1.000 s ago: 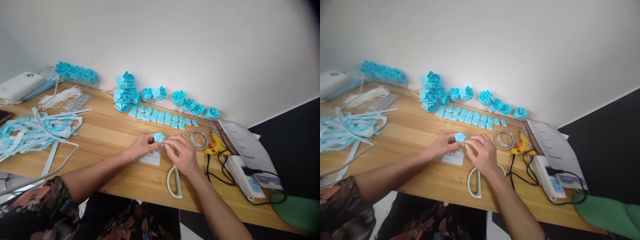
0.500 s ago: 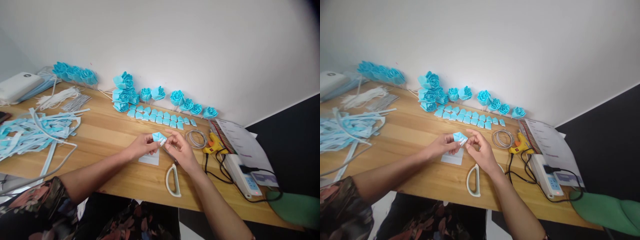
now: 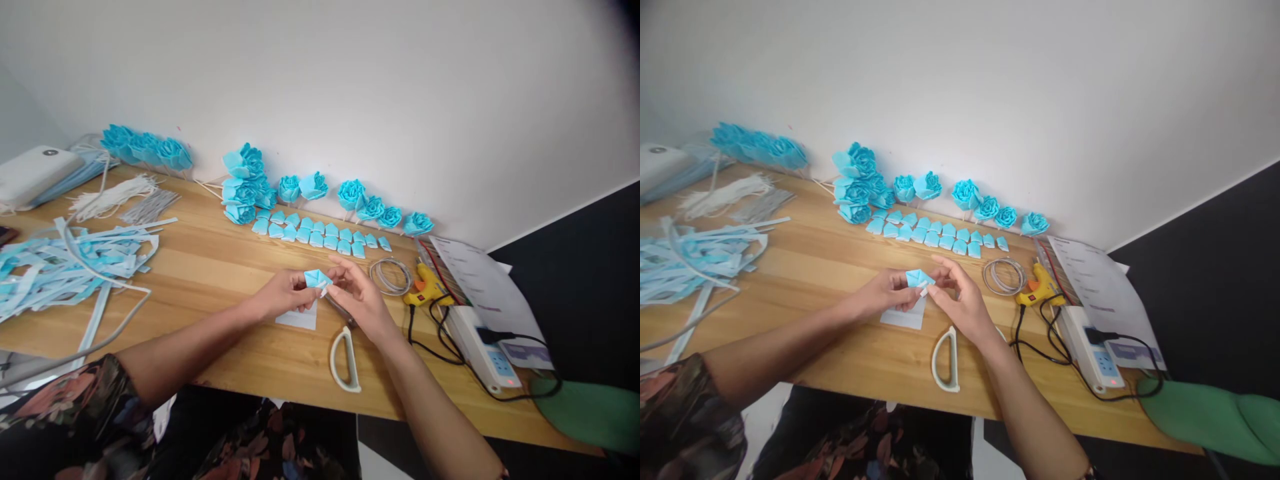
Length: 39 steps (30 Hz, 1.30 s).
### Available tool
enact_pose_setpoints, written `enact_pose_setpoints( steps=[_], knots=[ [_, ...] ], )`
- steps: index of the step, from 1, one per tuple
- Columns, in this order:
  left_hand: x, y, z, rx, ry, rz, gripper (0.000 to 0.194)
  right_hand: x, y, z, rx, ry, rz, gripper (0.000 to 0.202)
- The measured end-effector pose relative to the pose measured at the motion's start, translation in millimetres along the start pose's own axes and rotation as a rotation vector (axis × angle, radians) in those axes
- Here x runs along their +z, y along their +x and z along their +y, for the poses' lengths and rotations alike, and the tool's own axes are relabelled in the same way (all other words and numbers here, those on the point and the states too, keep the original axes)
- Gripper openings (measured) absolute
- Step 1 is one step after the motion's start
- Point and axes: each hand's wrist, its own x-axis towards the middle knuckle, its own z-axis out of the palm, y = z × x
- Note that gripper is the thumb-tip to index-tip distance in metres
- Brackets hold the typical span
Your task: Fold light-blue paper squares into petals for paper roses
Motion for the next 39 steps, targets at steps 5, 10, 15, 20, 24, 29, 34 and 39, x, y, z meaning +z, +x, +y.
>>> enact_pose_setpoints(
  steps=[5,10,15,20,24,29,34,39],
  knots=[
    [-0.1,0.9,-2.5,0.009,0.013,-0.038,0.038,-1.4,-1.1,1.4,0.035,0.054,-0.07,0.043],
    [-2.4,1.8,-3.5,0.047,-0.066,-0.025,0.039,-1.5,-0.6,2.9,0.027,0.045,-0.005,0.039],
    [-1.3,2.2,-4.0,0.065,-0.039,0.001,0.036,1.5,-0.3,4.8,-0.002,0.026,0.021,0.038],
    [-0.1,4.3,-7.8,0.07,-0.018,0.104,0.032,3.6,-0.3,5.6,-0.006,-0.017,0.011,0.038],
    [-1.2,4.2,-7.0,0.082,-0.041,0.116,0.029,3.8,0.1,3.4,-0.008,-0.025,-0.002,0.04],
    [-0.7,2.7,-4.6,0.067,-0.042,0.087,0.03,3.9,0.3,2.4,0.016,-0.045,-0.004,0.044],
    [-1.8,2.4,-4.6,0.063,-0.042,0.074,0.031,-0.8,0.4,3.2,0.045,0.023,-0.031,0.044],
    [-1.4,1.0,-3.3,0.05,-0.008,0.04,0.03,-4.2,1.6,5.3,0.064,0.101,0.007,0.041]
  ],
)
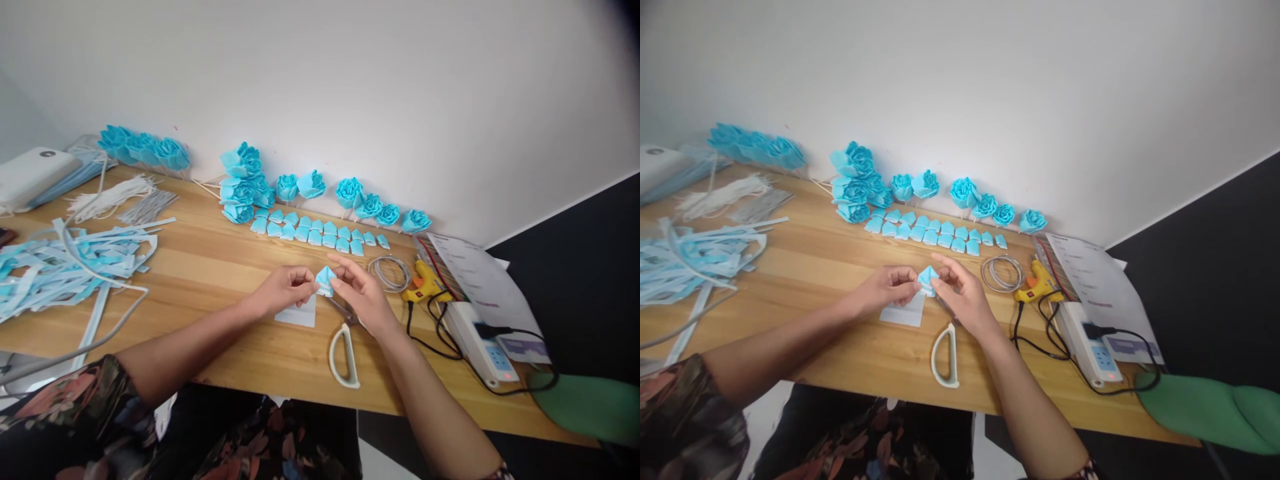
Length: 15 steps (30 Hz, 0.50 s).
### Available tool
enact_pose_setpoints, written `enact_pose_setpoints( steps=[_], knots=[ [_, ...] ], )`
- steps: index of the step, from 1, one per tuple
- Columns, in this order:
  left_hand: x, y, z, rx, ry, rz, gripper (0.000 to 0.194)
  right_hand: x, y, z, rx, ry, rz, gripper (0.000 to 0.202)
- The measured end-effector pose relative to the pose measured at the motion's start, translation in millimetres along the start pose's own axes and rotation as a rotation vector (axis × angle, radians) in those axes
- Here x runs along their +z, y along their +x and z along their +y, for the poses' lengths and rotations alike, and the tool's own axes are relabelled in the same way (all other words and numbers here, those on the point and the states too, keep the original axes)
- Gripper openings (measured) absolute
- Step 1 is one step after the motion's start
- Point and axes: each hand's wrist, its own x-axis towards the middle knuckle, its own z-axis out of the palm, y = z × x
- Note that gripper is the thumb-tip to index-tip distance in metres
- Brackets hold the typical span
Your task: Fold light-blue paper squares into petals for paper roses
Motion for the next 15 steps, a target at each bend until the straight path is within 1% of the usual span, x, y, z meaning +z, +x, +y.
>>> enact_pose_setpoints(
  steps=[5,9,11,13,14,15],
  knots=[
    [1.1,-0.1,-1.2,0.018,0.025,-0.033,0.034,3.3,0.2,2.6,-0.035,-0.058,0.03,0.038],
    [0.9,2.4,-3.9,0.025,-0.018,0.015,0.027,3.6,0.2,0.9,-0.036,-0.131,0.039,0.038],
    [-0.2,3.2,-3.7,0.032,-0.031,0.06,0.025,-0.7,0.1,-1.1,-0.051,-0.229,0.08,0.036],
    [-2.1,3.7,-2.6,0.041,-0.045,0.108,0.024,-7.9,-0.6,-4.3,-0.061,-0.379,0.107,0.03],
    [-3.1,3.9,-2.1,0.046,-0.051,0.134,0.024,-12.1,-1.2,-6.3,-0.055,-0.461,0.086,0.025],
    [-4.0,4.2,-1.8,0.05,-0.058,0.156,0.024,-16.3,-1.9,-8.5,-0.038,-0.538,0.039,0.02]
  ],
)
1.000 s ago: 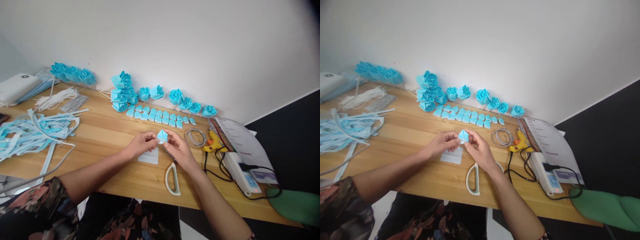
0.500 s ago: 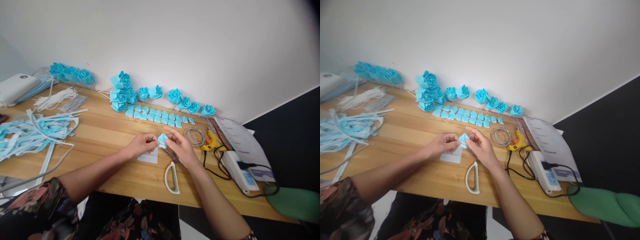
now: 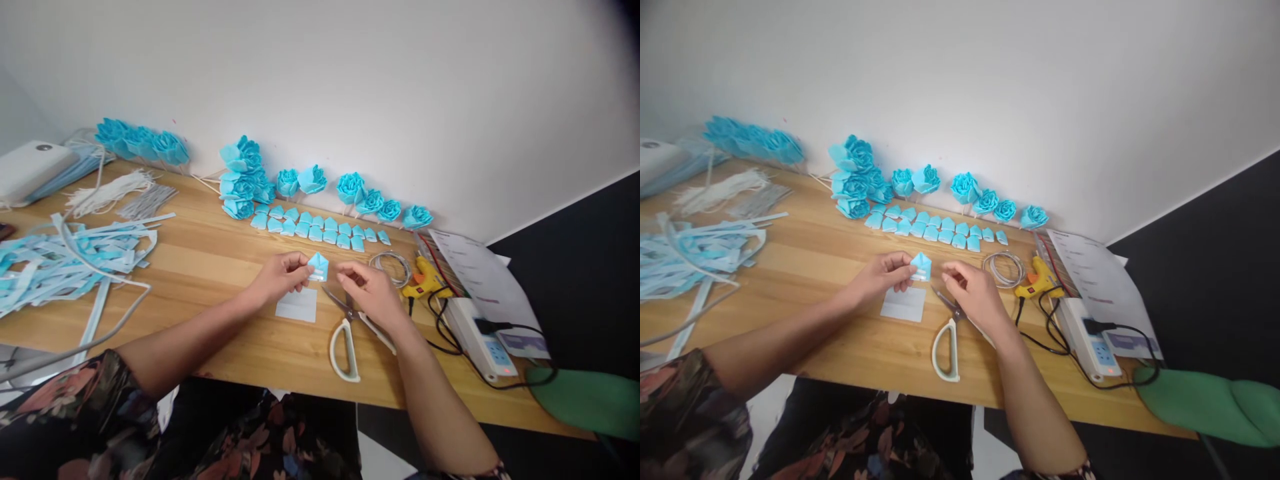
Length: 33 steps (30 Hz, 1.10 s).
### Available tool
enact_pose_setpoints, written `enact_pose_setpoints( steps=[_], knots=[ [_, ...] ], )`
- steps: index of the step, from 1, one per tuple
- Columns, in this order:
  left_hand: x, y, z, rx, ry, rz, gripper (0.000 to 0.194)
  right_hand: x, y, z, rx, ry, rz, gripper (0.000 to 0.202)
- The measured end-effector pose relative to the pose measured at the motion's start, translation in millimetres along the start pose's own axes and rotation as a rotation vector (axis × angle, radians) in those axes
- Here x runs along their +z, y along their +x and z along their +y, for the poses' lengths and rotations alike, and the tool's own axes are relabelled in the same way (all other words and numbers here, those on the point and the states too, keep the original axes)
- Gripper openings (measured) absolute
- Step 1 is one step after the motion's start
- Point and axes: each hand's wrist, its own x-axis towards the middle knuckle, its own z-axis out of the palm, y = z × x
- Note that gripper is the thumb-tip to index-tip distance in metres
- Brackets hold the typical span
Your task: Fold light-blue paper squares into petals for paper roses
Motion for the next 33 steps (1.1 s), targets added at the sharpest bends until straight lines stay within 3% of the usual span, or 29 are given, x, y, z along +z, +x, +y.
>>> enact_pose_setpoints(
  steps=[3,6,17,23,25,29,33],
  knots=[
    [-1.4,1.3,-1.0,0.008,-0.017,0.037,0.024,-11.4,-1.6,0.0,0.012,-0.143,-0.216,0.013],
    [-1.3,2.4,-3.4,0.012,-0.024,0.03,0.025,-14.2,-1.9,-0.2,0.014,-0.179,-0.327,0.01],
    [0.4,1.6,-4.7,0.013,-0.023,0.004,0.024,-4.5,-0.1,-1.0,0.011,-0.253,-0.292,0.019],
    [0.6,2.0,-6.0,0.003,-0.037,-0.021,0.024,-0.1,-0.6,3.2,0.038,-0.16,-0.21,0.016],
    [0.7,1.4,-5.5,-0.013,-0.046,-0.028,0.025,0.7,-1.0,3.0,0.004,-0.129,-0.111,0.015],
    [1.2,0.1,-5.5,-0.061,-0.07,-0.053,0.025,-1.1,-1.5,-1.9,-0.201,-0.056,0.236,0.013],
    [2.3,-0.7,-6.3,-0.121,-0.081,-0.139,0.026,-2.4,-0.5,-5.2,-0.495,-0.088,0.318,0.012]
  ],
)
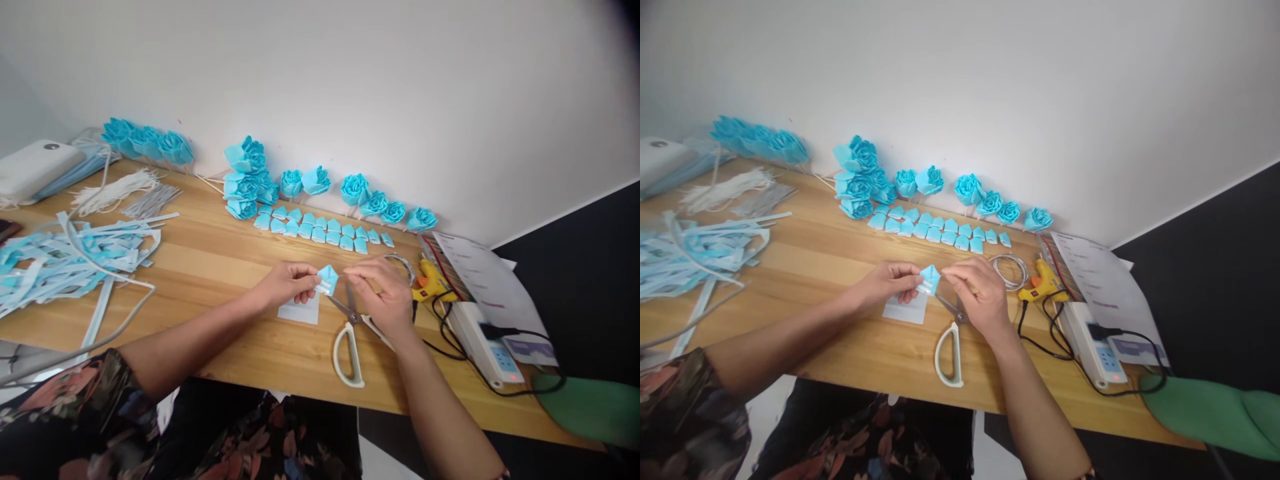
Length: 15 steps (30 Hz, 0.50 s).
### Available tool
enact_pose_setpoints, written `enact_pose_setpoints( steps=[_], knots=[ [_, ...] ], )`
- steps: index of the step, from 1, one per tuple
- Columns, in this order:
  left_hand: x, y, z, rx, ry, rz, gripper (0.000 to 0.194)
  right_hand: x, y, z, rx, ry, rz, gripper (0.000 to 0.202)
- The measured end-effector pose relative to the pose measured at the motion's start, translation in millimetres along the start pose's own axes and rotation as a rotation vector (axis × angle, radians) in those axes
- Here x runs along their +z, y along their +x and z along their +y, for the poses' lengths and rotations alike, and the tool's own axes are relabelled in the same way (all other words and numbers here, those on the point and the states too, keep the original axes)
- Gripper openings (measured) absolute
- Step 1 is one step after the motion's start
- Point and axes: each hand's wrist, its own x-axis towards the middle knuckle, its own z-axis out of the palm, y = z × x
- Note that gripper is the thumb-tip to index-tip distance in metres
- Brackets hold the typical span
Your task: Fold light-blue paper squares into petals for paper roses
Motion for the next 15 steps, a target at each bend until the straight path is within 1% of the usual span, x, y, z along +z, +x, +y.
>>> enact_pose_setpoints(
  steps=[2,5,10,15],
  knots=[
    [0.7,-0.6,0.7,-0.031,0.008,-0.052,0.026,1.0,0.1,0.4,-0.073,0.011,-0.011,0.013],
    [1.5,-2.1,3.6,-0.065,0.024,-0.103,0.026,3.0,-1.0,1.2,-0.105,0.019,-0.04,0.014],
    [1.4,-3.6,6.5,-0.082,0.033,-0.114,0.027,5.0,-1.6,1.0,-0.116,0.013,-0.103,0.016],
    [0.3,-2.6,3.5,-0.077,0.051,-0.131,0.028,4.6,-1.5,0.1,-0.12,-0.006,-0.102,0.016]
  ],
)
